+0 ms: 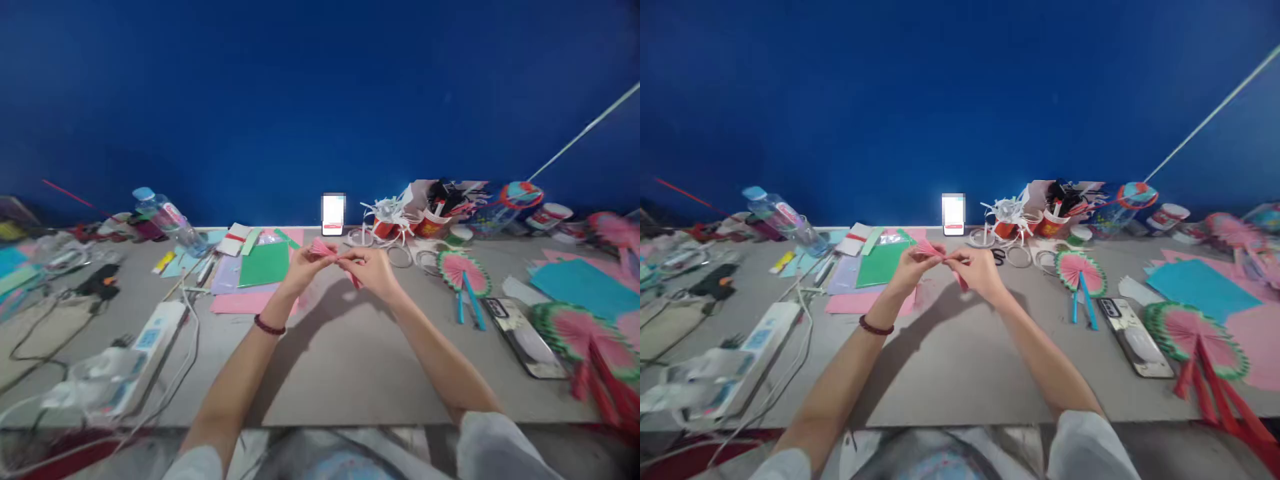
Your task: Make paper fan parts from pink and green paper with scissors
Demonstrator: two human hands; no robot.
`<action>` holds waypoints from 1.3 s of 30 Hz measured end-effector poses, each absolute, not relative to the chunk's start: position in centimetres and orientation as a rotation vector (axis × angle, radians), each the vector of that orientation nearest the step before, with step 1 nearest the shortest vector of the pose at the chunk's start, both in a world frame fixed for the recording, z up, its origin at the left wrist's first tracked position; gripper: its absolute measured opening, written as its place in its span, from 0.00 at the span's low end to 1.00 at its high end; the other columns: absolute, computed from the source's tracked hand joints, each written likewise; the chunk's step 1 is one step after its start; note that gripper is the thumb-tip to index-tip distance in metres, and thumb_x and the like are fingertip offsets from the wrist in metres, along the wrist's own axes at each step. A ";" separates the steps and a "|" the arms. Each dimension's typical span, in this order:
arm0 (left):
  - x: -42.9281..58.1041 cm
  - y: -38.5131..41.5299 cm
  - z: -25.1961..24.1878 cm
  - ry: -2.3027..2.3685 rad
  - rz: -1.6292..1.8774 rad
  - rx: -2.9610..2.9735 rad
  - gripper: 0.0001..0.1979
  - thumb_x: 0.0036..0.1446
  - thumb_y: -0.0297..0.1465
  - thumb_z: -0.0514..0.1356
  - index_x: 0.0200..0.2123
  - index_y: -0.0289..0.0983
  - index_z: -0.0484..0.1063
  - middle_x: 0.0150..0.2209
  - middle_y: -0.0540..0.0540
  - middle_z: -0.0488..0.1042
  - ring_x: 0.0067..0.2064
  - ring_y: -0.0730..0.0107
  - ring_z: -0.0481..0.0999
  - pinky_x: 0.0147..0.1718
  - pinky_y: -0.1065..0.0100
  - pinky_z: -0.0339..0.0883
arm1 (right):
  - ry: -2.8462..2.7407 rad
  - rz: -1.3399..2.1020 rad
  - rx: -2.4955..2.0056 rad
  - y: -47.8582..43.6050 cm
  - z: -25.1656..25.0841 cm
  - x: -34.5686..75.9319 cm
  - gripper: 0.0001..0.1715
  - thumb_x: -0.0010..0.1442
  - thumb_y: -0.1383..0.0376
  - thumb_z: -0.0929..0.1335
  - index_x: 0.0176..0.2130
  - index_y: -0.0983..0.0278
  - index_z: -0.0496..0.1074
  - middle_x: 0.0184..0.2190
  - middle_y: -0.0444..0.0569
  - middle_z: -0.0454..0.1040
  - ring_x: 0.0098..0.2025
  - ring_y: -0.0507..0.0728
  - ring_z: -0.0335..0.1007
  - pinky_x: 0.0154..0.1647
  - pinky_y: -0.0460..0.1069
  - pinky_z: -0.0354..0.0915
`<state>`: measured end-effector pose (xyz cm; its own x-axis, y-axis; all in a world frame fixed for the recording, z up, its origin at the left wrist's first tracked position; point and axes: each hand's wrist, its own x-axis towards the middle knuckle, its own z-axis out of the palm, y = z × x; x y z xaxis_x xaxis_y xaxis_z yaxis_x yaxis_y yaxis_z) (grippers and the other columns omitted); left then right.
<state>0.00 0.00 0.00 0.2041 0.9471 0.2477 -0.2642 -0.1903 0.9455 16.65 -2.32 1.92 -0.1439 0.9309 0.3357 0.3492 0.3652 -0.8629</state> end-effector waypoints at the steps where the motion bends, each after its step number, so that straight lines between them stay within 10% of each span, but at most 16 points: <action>1: 0.0 0.1 0.0 0.752 1.322 1.280 0.11 0.39 0.37 0.72 0.24 0.37 0.78 0.30 0.46 0.78 0.34 0.68 0.76 0.37 0.65 0.71 | -1.708 0.831 -1.142 -2.4 1.9 16.7 0.13 0.55 0.58 0.70 0.31 0.66 0.79 0.21 0.45 0.75 0.23 0.51 0.67 0.27 0.46 0.63; 32: 0.0 0.3 -0.7 0.767 1.350 1.517 0.10 0.43 0.38 0.71 0.27 0.38 0.79 0.32 0.44 0.79 0.37 0.62 0.77 0.40 0.60 0.72 | -1.732 0.892 -1.090 -2.6 1.3 16.4 0.11 0.58 0.61 0.67 0.32 0.64 0.77 0.17 0.44 0.73 0.22 0.53 0.69 0.27 0.48 0.67; 39: -0.4 0.5 -0.6 0.823 1.547 1.155 0.09 0.46 0.38 0.70 0.25 0.38 0.78 0.31 0.46 0.79 0.38 0.65 0.77 0.42 0.62 0.70 | -1.816 0.480 -0.822 -2.3 1.9 16.9 0.18 0.61 0.62 0.63 0.50 0.59 0.72 0.50 0.53 0.74 0.52 0.61 0.69 0.54 0.59 0.64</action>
